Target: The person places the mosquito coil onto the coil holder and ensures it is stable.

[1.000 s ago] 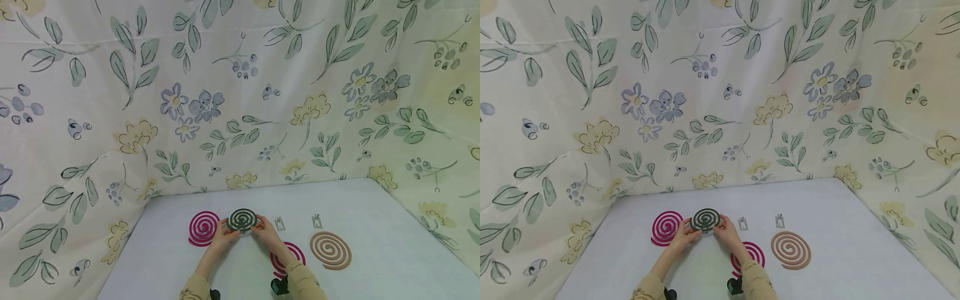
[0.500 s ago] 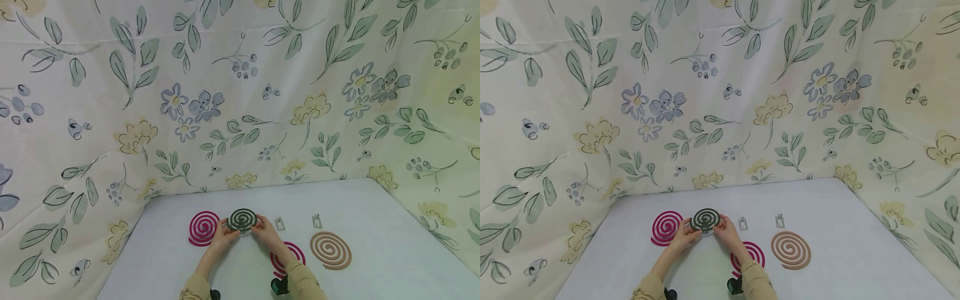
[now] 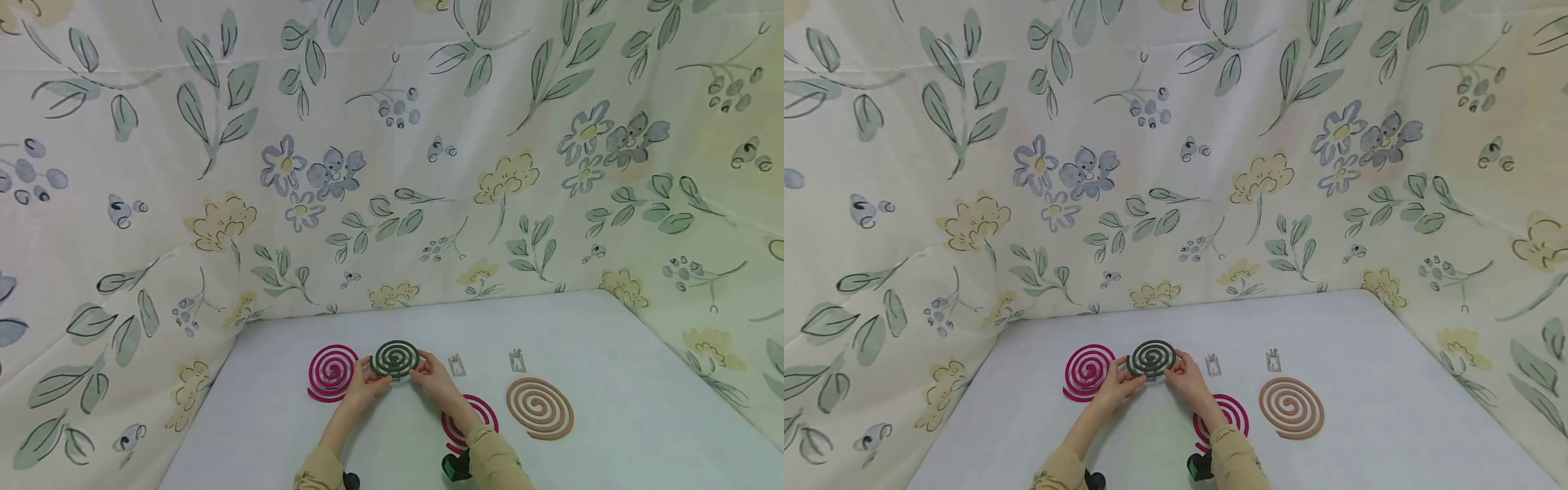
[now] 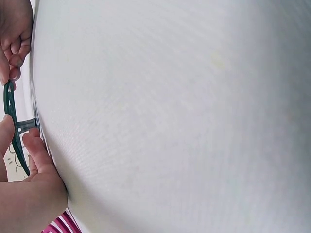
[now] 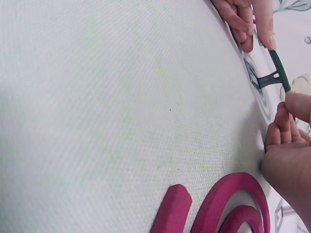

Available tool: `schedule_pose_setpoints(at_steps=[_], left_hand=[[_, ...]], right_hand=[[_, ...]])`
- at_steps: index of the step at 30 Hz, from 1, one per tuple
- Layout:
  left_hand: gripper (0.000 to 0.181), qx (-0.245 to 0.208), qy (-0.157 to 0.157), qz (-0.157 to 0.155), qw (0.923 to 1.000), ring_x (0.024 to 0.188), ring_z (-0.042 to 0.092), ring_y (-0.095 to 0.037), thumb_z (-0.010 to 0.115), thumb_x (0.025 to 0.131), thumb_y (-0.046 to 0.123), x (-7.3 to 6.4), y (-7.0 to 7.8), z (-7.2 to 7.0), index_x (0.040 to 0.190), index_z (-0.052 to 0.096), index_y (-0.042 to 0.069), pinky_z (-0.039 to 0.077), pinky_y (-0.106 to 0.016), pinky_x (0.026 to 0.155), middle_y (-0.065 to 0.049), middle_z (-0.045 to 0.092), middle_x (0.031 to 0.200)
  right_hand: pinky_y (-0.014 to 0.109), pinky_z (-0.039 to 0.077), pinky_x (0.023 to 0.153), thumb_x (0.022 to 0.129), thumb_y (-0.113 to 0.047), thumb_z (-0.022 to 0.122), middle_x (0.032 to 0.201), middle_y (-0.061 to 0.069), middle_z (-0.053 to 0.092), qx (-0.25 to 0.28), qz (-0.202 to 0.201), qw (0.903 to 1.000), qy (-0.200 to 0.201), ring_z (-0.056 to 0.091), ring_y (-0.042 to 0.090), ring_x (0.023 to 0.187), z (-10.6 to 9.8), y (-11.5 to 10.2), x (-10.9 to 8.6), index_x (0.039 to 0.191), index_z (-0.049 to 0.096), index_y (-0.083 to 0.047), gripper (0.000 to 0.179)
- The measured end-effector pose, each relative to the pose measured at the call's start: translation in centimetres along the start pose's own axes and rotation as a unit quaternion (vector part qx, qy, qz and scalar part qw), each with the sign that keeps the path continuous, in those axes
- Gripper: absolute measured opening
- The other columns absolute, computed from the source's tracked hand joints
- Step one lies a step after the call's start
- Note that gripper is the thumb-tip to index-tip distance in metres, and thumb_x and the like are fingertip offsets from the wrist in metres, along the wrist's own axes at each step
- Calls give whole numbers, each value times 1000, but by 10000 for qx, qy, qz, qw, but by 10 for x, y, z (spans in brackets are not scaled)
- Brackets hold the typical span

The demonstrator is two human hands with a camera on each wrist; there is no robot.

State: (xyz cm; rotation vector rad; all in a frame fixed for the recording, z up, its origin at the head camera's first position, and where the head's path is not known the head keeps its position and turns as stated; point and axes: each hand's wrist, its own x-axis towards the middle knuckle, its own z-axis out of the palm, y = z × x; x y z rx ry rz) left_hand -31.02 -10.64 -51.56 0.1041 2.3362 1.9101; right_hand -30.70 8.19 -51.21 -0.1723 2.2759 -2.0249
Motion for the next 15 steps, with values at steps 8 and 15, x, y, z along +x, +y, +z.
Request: schedule_pose_setpoints(at_steps=[8, 15], left_hand=[[74, 7, -8, -2, 10000, 76, 52, -8, 68, 86, 13, -1, 0, 0, 139, 20, -6, 44, -23, 69, -9, 62, 88], [74, 6, -6, -7, 10000, 75, 51, -9, 68, 86, 12, -3, 3, 0, 139, 19, -6, 43, -23, 69, -9, 62, 88]], right_hand=[[18, 35, 59, 92, -4, 56, 88, 6, 49, -40, -47, 10000, 17, 40, 11, 72, 1, 0, 0, 140, 29, 11, 57], [17, 35, 59, 92, 1, 53, 88, 9, 48, -53, -89, 9999, 20, 40, 11, 72, 2, -21, -14, 138, 29, 15, 54]])
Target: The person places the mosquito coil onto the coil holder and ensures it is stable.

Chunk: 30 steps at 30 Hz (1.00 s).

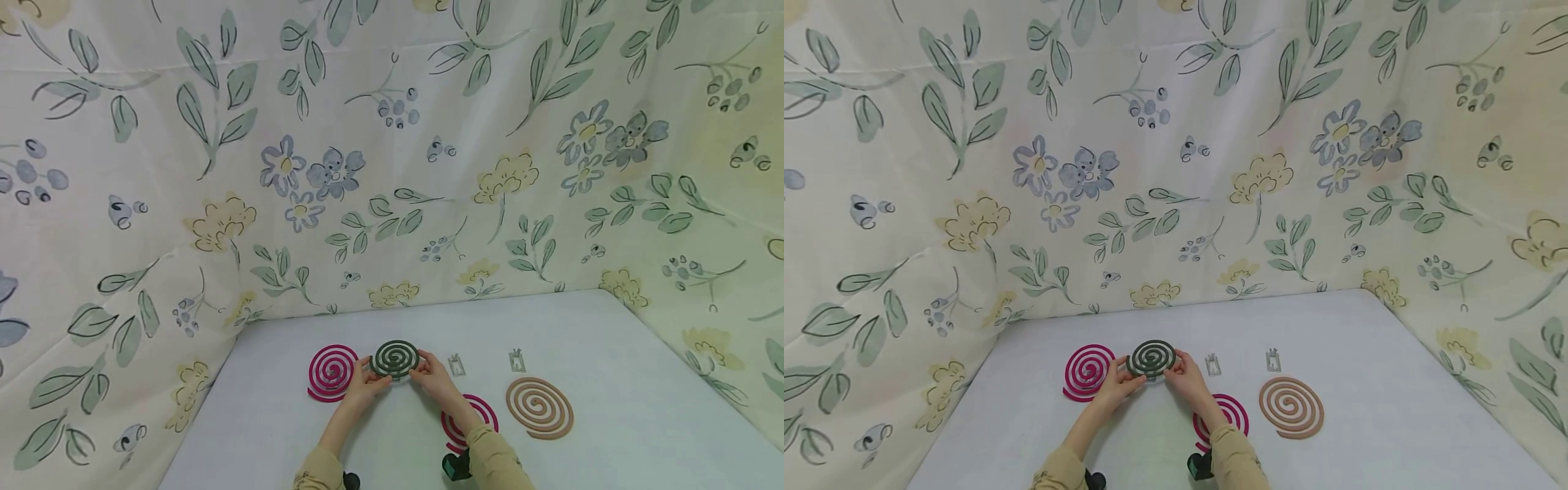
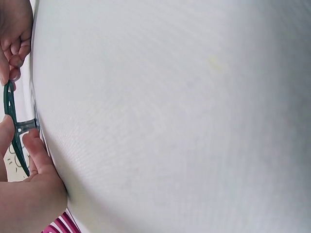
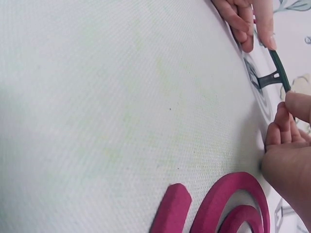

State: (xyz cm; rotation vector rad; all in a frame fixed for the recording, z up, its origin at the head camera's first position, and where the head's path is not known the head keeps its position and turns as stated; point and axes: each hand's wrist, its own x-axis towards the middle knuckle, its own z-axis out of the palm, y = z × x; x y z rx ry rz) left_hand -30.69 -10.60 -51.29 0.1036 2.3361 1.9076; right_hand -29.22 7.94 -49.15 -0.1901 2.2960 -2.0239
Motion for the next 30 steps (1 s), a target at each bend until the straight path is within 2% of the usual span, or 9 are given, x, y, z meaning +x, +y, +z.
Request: schedule_pose_setpoints(at_steps=[6, 9, 19, 26, 30], left_hand=[[74, -114, -15, 59, 9999, 75, 51, -8, 68, 86, 10, 0, -1, 0, 139, 19, -7, 45, -22, 69, -6, 61, 86], [74, -126, -15, 71, 9999, 75, 51, -8, 68, 86, 10, 0, -1, 0, 139, 19, -7, 44, -22, 68, -5, 61, 86], [74, -110, -2, 82, 9999, 76, 51, -8, 69, 85, 10, -1, 0, 0, 138, 20, -7, 45, -22, 69, -7, 61, 87], [74, -129, 3, 81, 9999, 76, 50, -9, 69, 85, 10, -1, 0, 0, 138, 20, -7, 45, -21, 68, -7, 61, 87], [74, -131, -14, 88, 9999, 76, 50, -9, 68, 86, 10, -1, 0, 0, 138, 20, -7, 45, -21, 68, -7, 61, 87]], right_hand=[[17, 34, 59, 92, 1, 53, 87, 10, 48, 25, -194, 9998, 2, 40, 10, 72, 0, -8, -6, 137, 28, 17, 54], [17, 34, 59, 92, 1, 52, 87, 9, 48, 57, -143, 9999, -12, 40, 10, 72, 0, -6, -5, 137, 28, 17, 54], [18, 36, 59, 92, -4, 56, 87, 4, 48, 70, 38, 10000, -19, 41, 11, 73, -1, 22, 13, 140, 29, 11, 57], [18, 35, 59, 92, -3, 55, 88, 6, 48, 50, 65, 10000, -35, 40, 12, 74, -1, 15, 9, 140, 29, 12, 56], [19, 36, 59, 92, -5, 57, 87, 4, 49, 52, 66, 10000, -24, 41, 11, 73, -1, 24, 14, 140, 29, 10, 58]])
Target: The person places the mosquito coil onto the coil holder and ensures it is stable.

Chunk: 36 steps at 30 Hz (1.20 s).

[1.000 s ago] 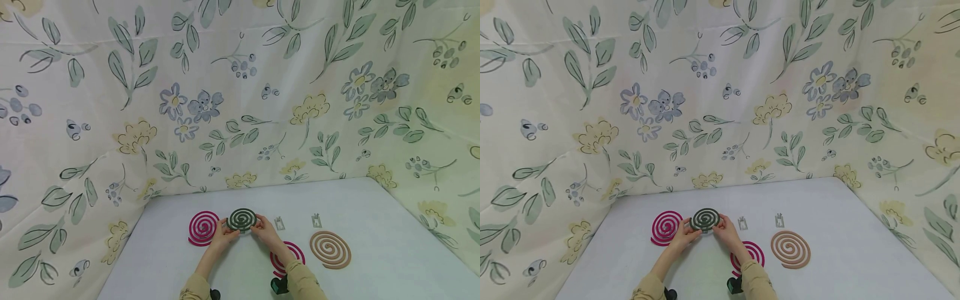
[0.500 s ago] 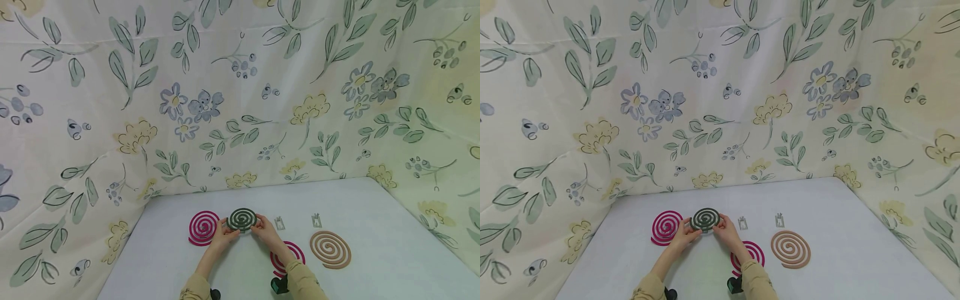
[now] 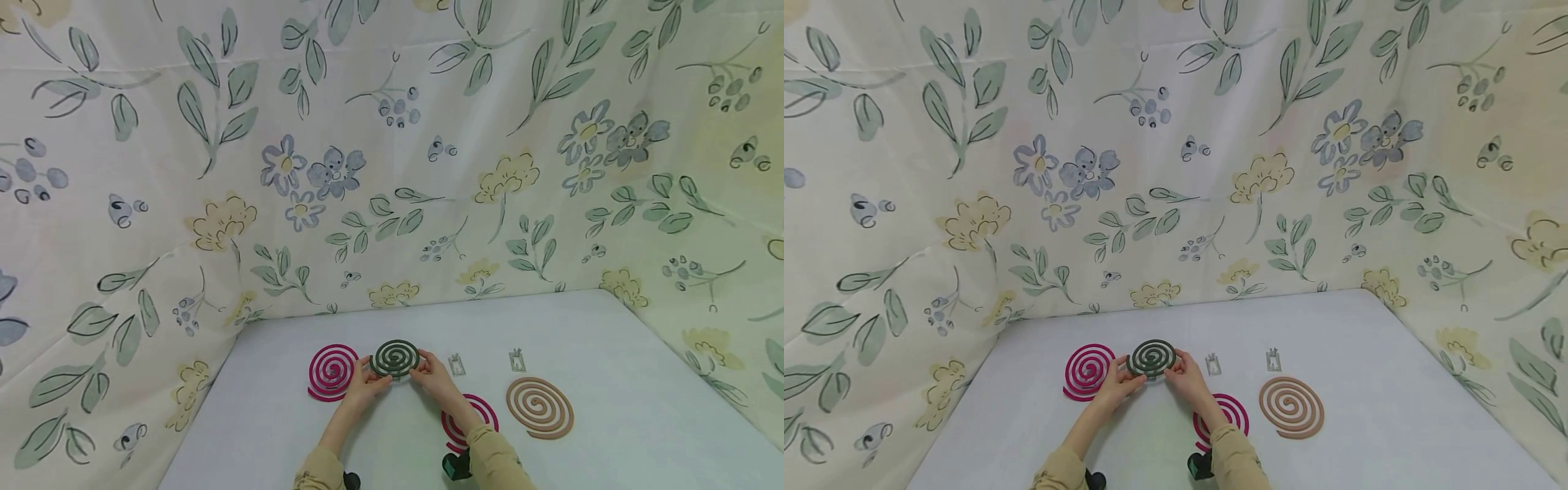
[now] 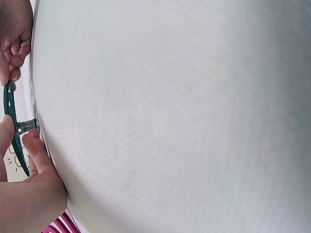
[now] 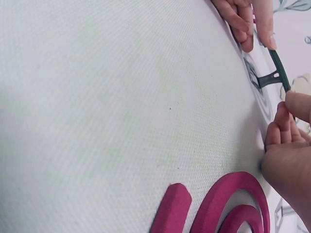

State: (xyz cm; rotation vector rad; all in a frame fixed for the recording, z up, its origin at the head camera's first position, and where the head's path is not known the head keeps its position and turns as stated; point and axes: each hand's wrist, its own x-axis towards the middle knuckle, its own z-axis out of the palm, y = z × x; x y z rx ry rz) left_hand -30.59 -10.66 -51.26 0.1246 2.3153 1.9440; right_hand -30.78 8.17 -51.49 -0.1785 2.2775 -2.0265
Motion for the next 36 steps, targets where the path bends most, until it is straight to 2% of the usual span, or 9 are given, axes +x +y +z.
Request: schedule_pose_setpoints(at_steps=[11, 21, 29, 36], left_hand=[[73, 267, 117, -85, 9995, 72, 49, -8, 68, 85, 13, 0, 0, 1, 138, 21, -6, 42, -24, 67, -7, 60, 87], [73, 316, 154, -150, 9993, 75, 49, -10, 68, 86, 14, 0, 1, 2, 139, 21, -4, 42, -24, 68, -11, 61, 90], [73, 257, 126, -160, 9995, 75, 49, -10, 68, 86, 15, -1, 1, 2, 139, 21, -4, 42, -23, 69, -10, 61, 90], [76, 180, 46, -81, 9998, 75, 50, -8, 69, 86, 16, 0, 1, 0, 140, 20, -4, 43, -21, 69, -5, 60, 88]], right_hand=[[19, 35, 59, 92, -5, 57, 86, 3, 48, -84, 131, 9998, 119, 40, 11, 72, 2, 0, 2, 140, 31, 9, 57], [19, 35, 60, 92, 1, 53, 86, 8, 48, -75, 95, 9999, 60, 40, 14, 73, 3, -27, -15, 138, 29, 14, 54], [20, 36, 61, 92, -5, 56, 86, 3, 48, -134, 93, 9998, 79, 41, 12, 74, 2, -1, 0, 140, 30, 9, 57], [20, 37, 62, 91, -6, 57, 86, 2, 48, -91, 154, 9998, 35, 42, 12, 75, 0, 2, 2, 141, 30, 7, 58]])
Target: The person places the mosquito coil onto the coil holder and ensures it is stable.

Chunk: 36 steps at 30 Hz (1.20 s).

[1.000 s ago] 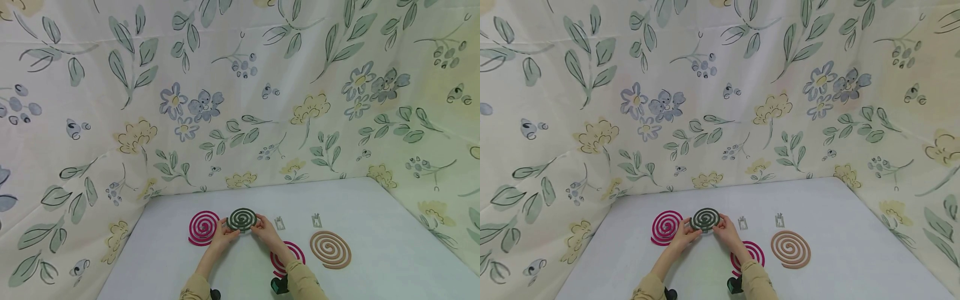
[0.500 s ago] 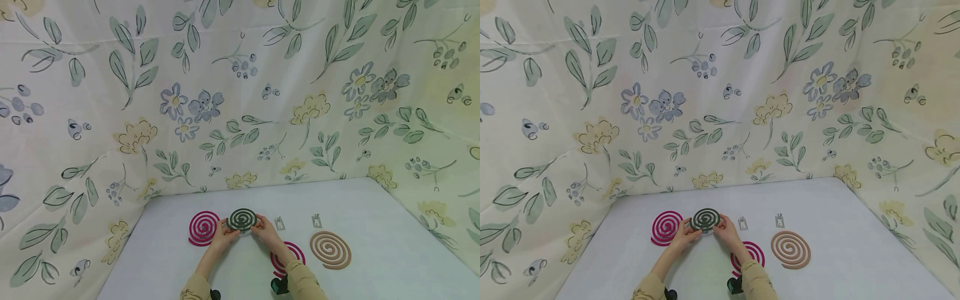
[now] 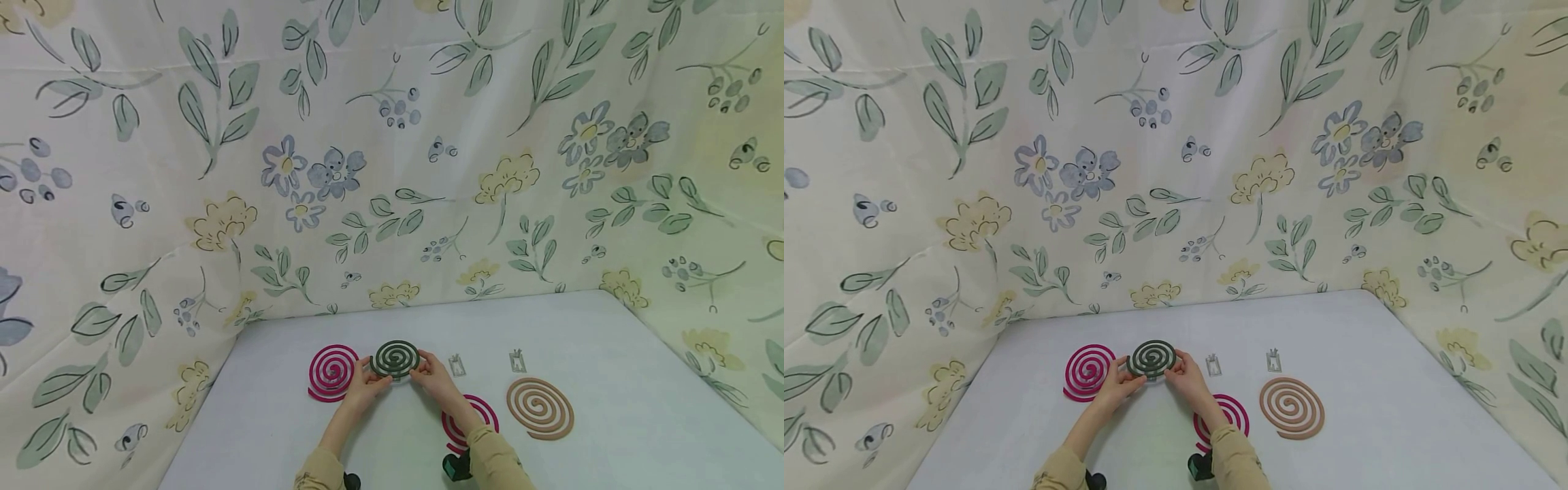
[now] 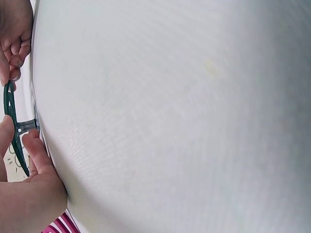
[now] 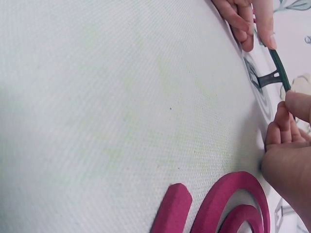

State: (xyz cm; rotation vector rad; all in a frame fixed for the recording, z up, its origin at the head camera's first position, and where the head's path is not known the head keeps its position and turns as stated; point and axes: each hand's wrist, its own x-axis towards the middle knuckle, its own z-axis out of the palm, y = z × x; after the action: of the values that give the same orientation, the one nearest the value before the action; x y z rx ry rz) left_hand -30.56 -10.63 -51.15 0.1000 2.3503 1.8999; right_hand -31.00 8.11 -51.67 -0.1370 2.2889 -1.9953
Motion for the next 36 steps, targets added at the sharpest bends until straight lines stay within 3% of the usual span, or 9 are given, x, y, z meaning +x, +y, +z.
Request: schedule_pose_setpoints(at_steps=[13, 19, 24, 27, 36], left_hand=[[75, 64, -3, -27, 10000, 76, 50, -9, 69, 86, 16, -1, -1, -1, 140, 20, -4, 43, -23, 70, -7, 60, 89], [75, 87, 8, -30, 10000, 75, 50, -9, 69, 86, 16, -1, -2, 0, 140, 20, -4, 44, -23, 69, -5, 60, 87], [74, 64, 45, -69, 9999, 76, 49, -10, 68, 87, 16, -1, 0, 0, 140, 20, -2, 43, -23, 69, -8, 60, 89], [73, 39, 68, -53, 10000, 75, 49, -9, 68, 87, 15, 0, -1, 0, 140, 21, -3, 43, -22, 68, -8, 60, 89], [72, 60, 100, -45, 9999, 75, 49, -10, 68, 86, 14, 1, -2, 2, 139, 21, -3, 42, -24, 68, -10, 60, 89]], right_hand=[[20, 36, 61, 92, -5, 57, 86, 4, 48, -24, -57, 10000, 53, 41, 12, 73, 2, -1, -1, 140, 30, 9, 57], [20, 36, 61, 91, -1, 55, 86, 7, 49, 18, -120, 9999, 13, 41, 13, 74, 1, -20, -14, 139, 29, 13, 56], [20, 37, 61, 91, -6, 58, 85, 3, 49, 15, -53, 10000, 40, 42, 11, 73, 1, 0, 0, 141, 31, 8, 58], [20, 36, 61, 91, -5, 58, 86, 3, 49, 3, -57, 10000, 48, 42, 11, 73, 1, -1, 0, 141, 30, 9, 58], [20, 35, 61, 91, 1, 53, 87, 9, 49, 61, -103, 9999, 11, 41, 14, 74, 1, -30, -20, 138, 29, 14, 55]])
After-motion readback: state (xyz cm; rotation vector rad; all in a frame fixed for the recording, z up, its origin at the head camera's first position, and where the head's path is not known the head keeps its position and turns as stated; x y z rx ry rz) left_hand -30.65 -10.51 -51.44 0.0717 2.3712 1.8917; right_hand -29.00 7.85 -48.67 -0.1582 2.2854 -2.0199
